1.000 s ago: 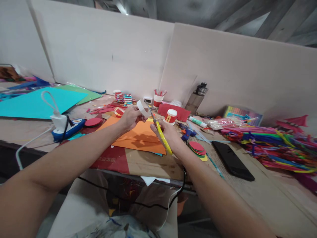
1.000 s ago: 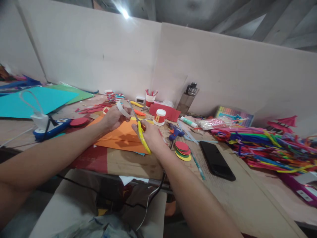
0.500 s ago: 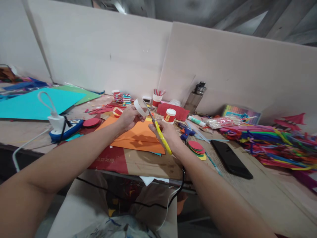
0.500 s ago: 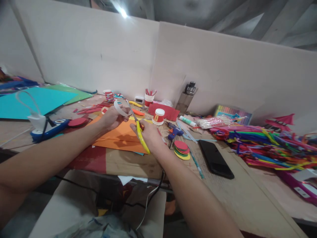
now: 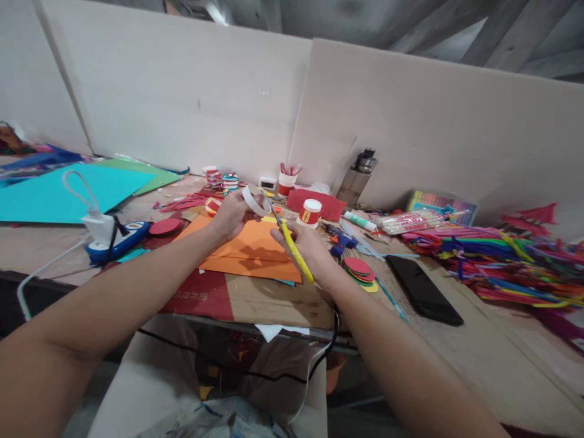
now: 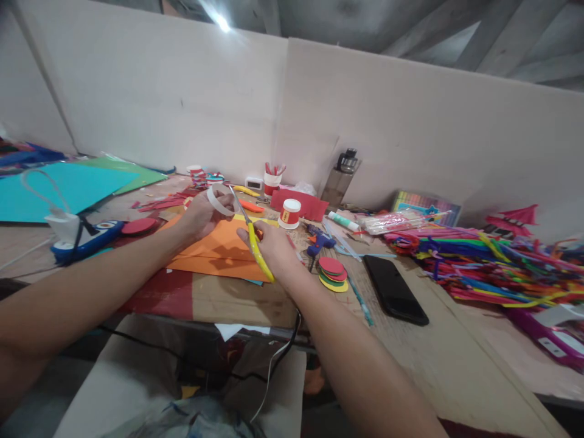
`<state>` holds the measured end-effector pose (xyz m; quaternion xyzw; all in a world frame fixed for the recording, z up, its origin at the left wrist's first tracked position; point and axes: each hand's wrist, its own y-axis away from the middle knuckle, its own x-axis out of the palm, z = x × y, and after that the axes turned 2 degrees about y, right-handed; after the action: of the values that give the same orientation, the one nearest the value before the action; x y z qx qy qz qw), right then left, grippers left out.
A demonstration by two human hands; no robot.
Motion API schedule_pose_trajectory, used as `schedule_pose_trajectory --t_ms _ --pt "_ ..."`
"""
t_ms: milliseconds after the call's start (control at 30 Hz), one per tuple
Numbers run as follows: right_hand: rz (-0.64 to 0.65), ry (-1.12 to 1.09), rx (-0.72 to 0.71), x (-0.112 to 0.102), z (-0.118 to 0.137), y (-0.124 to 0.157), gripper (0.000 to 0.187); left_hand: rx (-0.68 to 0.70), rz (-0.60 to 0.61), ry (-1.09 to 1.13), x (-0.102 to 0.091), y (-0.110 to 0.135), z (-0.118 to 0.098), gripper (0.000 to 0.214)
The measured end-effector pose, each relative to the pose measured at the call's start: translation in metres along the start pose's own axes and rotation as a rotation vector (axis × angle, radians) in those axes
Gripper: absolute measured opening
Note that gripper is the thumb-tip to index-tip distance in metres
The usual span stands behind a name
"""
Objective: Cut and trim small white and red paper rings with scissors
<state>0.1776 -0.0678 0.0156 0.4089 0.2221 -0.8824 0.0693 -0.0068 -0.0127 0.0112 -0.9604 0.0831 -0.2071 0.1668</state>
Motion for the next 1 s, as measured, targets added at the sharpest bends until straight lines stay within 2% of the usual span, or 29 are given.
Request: schedule_pose_trajectory --t_ms 133,467,1000 --pt "0.04 -0.025 0.008 -0.001 0.0001 0.001 0.042 0.041 -0.018 0.009 0.001 -0.0003 -0.0015 0.03" --pt "0.077 -0.076 0.016 -0.0007 -0.0031 0.0026 0.041 0.013 -0.016 0.011 0.0052 0.0015 -0.0036 0.029" --pt "0.06 -0.063 0.018 -0.0024 0.0014 0.0024 0.044 -0.005 0.012 0.038 0.0019 -0.0016 -0.0017 0.029"
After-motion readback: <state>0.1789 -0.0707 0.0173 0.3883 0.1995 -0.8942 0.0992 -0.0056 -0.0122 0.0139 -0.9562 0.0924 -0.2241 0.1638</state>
